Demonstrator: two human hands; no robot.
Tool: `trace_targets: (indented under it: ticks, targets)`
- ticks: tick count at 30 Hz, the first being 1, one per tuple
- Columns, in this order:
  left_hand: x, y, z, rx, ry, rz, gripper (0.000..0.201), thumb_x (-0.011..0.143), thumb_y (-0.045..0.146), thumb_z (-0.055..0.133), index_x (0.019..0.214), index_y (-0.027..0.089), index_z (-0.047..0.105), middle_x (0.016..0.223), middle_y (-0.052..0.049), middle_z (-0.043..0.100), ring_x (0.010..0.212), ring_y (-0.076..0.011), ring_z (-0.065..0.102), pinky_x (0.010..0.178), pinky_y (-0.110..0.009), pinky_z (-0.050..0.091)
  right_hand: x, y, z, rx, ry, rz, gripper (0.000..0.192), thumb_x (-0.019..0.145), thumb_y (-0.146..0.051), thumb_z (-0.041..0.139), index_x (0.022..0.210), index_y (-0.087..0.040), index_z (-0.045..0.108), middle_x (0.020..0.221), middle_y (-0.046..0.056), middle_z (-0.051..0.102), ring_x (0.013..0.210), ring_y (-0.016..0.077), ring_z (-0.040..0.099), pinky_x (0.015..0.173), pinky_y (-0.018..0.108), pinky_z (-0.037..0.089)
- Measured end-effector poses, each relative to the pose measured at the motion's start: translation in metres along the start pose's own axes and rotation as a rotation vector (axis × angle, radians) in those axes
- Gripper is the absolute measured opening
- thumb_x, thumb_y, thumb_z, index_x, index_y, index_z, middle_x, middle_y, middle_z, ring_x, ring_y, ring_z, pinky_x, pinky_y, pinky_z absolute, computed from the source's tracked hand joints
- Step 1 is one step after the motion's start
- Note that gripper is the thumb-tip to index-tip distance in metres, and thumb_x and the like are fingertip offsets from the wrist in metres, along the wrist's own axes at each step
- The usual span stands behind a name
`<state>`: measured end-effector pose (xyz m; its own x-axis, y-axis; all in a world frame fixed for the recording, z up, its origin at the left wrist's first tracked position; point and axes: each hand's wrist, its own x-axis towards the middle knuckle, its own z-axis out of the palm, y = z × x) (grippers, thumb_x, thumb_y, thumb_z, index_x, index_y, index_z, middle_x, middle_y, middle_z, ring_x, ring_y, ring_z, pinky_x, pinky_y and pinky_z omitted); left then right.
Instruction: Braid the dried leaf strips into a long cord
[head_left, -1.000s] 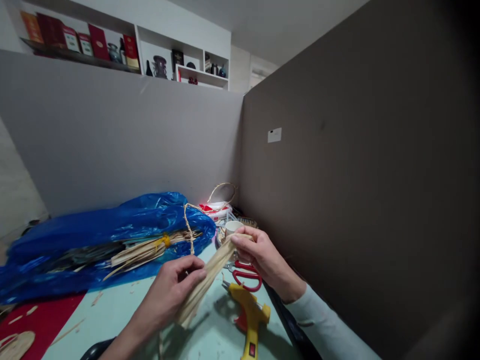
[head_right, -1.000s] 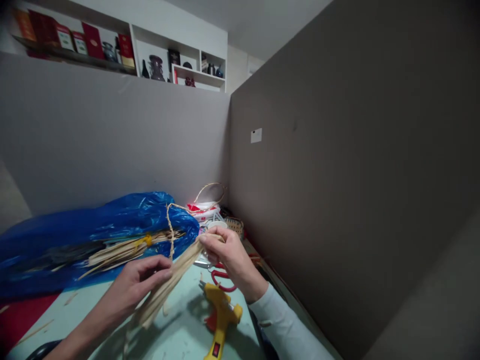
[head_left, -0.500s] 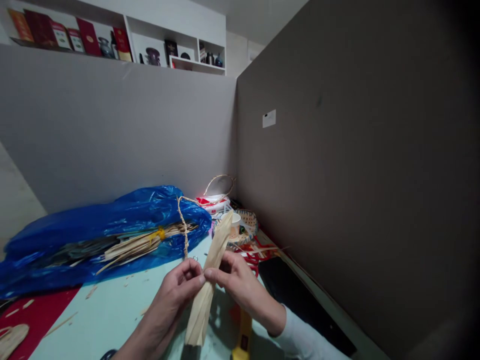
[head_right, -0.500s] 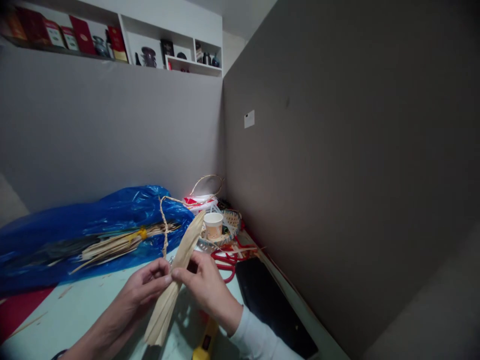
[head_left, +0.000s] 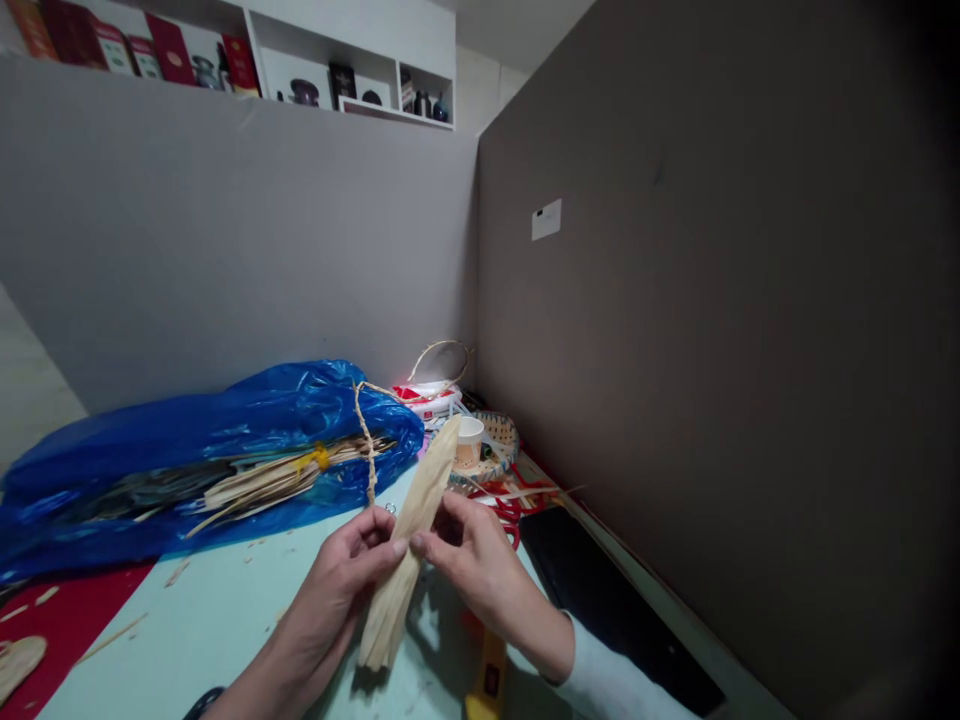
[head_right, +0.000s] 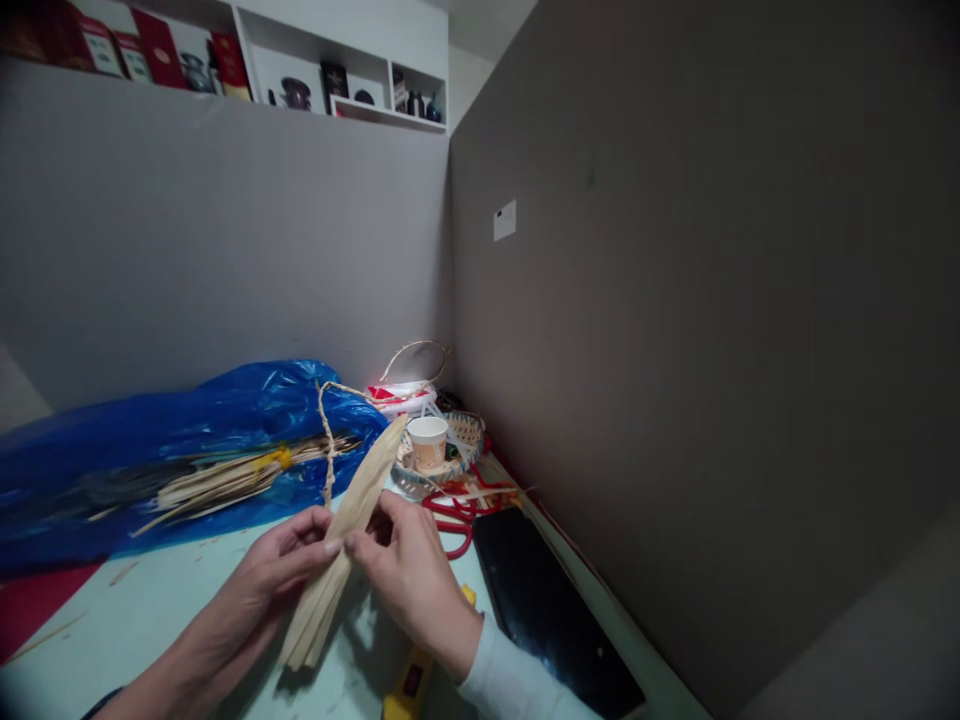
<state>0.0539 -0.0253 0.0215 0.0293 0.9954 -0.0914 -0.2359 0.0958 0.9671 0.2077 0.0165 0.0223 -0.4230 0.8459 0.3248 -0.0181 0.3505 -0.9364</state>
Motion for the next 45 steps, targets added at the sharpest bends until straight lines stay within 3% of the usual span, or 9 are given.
trace_targets:
  ticks: [6, 9, 12, 15, 19, 27, 33, 38, 45]
  targets:
    - [0.003, 0.002, -0.004, -0.076, -0.056, -0.031, 0.026, 0.067, 0.028, 0.079, 0.081, 0.018, 0.060, 0.072, 0.002, 0.063, 0.061, -0.0111, 0.057, 0.051, -0.019, 0.037, 0.003, -0.006, -0.006, 0.156, -0.162, 0.022, 0.017, 0.077, -0.026, 0.059, 0.085, -0.015, 0.069, 0.077, 0.002, 0.062, 0.075, 0.0187, 0.056, 0.069, 0.028, 0.043]
    - [0.000, 0.008, -0.004, -0.097, -0.084, -0.051, 0.022, 0.069, 0.025, 0.078, 0.082, 0.016, 0.064, 0.072, 0.001, 0.065, 0.055, -0.0086, 0.054, 0.045, -0.016, 0.032, 0.005, -0.006, -0.006, 0.265, -0.143, 0.051, 0.019, 0.075, -0.026, 0.063, 0.090, -0.015, 0.068, 0.083, 0.002, 0.064, 0.078, 0.0185, 0.057, 0.074, 0.029, 0.043]
    - [-0.004, 0.015, 0.001, -0.133, -0.125, -0.061, 0.021, 0.071, 0.023, 0.076, 0.089, 0.017, 0.067, 0.079, -0.003, 0.070, 0.068, -0.0141, 0.063, 0.061, -0.022, 0.046, 0.006, -0.006, -0.005, 0.306, -0.070, 0.108, 0.017, 0.071, -0.024, 0.069, 0.085, -0.015, 0.066, 0.080, 0.002, 0.064, 0.073, 0.0160, 0.056, 0.069, 0.027, 0.043]
    - [-0.006, 0.018, 0.006, -0.221, -0.176, -0.073, 0.031, 0.073, 0.021, 0.073, 0.104, 0.017, 0.068, 0.094, -0.007, 0.074, 0.086, -0.0220, 0.067, 0.081, -0.032, 0.049, 0.007, -0.009, -0.004, 0.299, 0.001, 0.128, 0.014, 0.068, -0.022, 0.070, 0.077, -0.015, 0.062, 0.072, -0.001, 0.060, 0.066, 0.0129, 0.052, 0.064, 0.024, 0.040]
    - [-0.007, 0.014, 0.006, -0.266, -0.164, -0.084, 0.036, 0.072, 0.018, 0.074, 0.107, 0.018, 0.066, 0.100, -0.009, 0.073, 0.089, -0.0246, 0.068, 0.082, -0.033, 0.050, 0.005, -0.012, -0.001, 0.300, 0.010, 0.115, 0.016, 0.067, -0.023, 0.072, 0.074, -0.016, 0.059, 0.070, -0.002, 0.057, 0.064, 0.0120, 0.048, 0.060, 0.023, 0.037]
    - [-0.001, 0.001, -0.004, -0.028, -0.029, -0.041, 0.020, 0.077, 0.032, 0.069, 0.087, 0.020, 0.057, 0.075, -0.001, 0.065, 0.070, -0.0187, 0.064, 0.067, -0.030, 0.049, -0.001, -0.007, 0.003, 0.484, -0.074, 0.243, 0.020, 0.072, -0.024, 0.068, 0.088, -0.014, 0.061, 0.066, -0.004, 0.050, 0.056, 0.0086, 0.039, 0.052, 0.022, 0.029]
    - [-0.003, 0.002, 0.000, 0.259, 0.134, 0.186, 0.017, 0.075, 0.029, 0.073, 0.072, 0.021, 0.059, 0.075, 0.004, 0.059, 0.073, -0.0149, 0.056, 0.066, -0.023, 0.041, 0.001, -0.004, 0.008, 0.477, 0.028, 0.297, 0.022, 0.070, -0.028, 0.070, 0.078, -0.018, 0.053, 0.058, -0.007, 0.045, 0.048, 0.0081, 0.037, 0.048, 0.023, 0.027]
    - [-0.005, 0.000, 0.007, 0.449, 0.092, 0.271, 0.010, 0.077, 0.021, 0.067, 0.087, 0.023, 0.063, 0.083, 0.001, 0.066, 0.077, -0.0192, 0.062, 0.073, -0.028, 0.045, 0.000, -0.002, 0.009, 0.418, 0.005, 0.263, 0.021, 0.072, -0.031, 0.069, 0.073, -0.017, 0.053, 0.062, -0.004, 0.050, 0.053, 0.0095, 0.040, 0.051, 0.023, 0.030]
    - [-0.001, 0.006, 0.002, 0.355, 0.104, 0.197, 0.011, 0.076, 0.031, 0.066, 0.074, 0.020, 0.067, 0.073, 0.000, 0.067, 0.077, -0.0202, 0.059, 0.073, -0.028, 0.045, 0.002, 0.002, 0.009, 0.259, 0.022, 0.190, 0.021, 0.075, -0.031, 0.068, 0.077, -0.017, 0.052, 0.065, -0.004, 0.049, 0.060, 0.0111, 0.042, 0.056, 0.024, 0.033]
